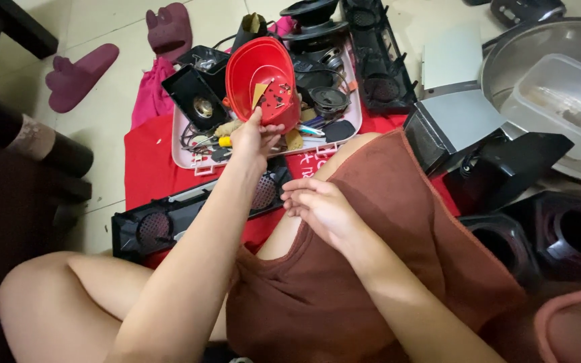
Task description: The person sits on the floor sorting small screws and components from a red plastic container. They then pick up a black electronic device frame and use a yellow and red screwdriver to tighten screws into the device.
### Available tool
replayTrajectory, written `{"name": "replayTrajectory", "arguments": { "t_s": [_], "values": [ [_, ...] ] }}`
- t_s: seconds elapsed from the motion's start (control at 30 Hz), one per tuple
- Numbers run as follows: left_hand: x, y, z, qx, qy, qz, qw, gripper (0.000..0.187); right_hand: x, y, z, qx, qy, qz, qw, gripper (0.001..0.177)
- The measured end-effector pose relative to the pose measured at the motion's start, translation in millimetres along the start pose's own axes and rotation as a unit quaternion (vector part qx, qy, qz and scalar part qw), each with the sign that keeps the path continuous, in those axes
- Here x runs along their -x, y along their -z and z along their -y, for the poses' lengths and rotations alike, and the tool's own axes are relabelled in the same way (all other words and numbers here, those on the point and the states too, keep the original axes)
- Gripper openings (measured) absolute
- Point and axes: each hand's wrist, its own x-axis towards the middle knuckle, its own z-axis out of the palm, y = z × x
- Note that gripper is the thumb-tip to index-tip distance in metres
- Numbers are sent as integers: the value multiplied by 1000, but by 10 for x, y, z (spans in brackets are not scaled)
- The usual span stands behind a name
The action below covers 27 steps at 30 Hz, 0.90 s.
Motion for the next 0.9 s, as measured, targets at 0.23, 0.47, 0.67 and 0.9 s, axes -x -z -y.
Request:
{"name": "replayTrajectory", "arguments": {
  "t_s": [0.23, 0.47, 0.67, 0.9],
  "values": [
    [240, 61, 87, 81, 53, 87, 991, 39, -53, -5, -25, 32, -11, 3, 999, 29],
    [1484, 261, 105, 49, 82, 137, 986, 56, -78, -76, -145, 224, -21, -96, 970, 18],
    [1773, 561, 172, 148, 128, 112, 974, 47, 190, -476, -213, 590, 62, -62, 803, 14],
    [1900, 1022, 367, 337, 194, 86, 917, 39, 593, -747, -345, 599, 274, 112, 744, 10]
  ]
}}
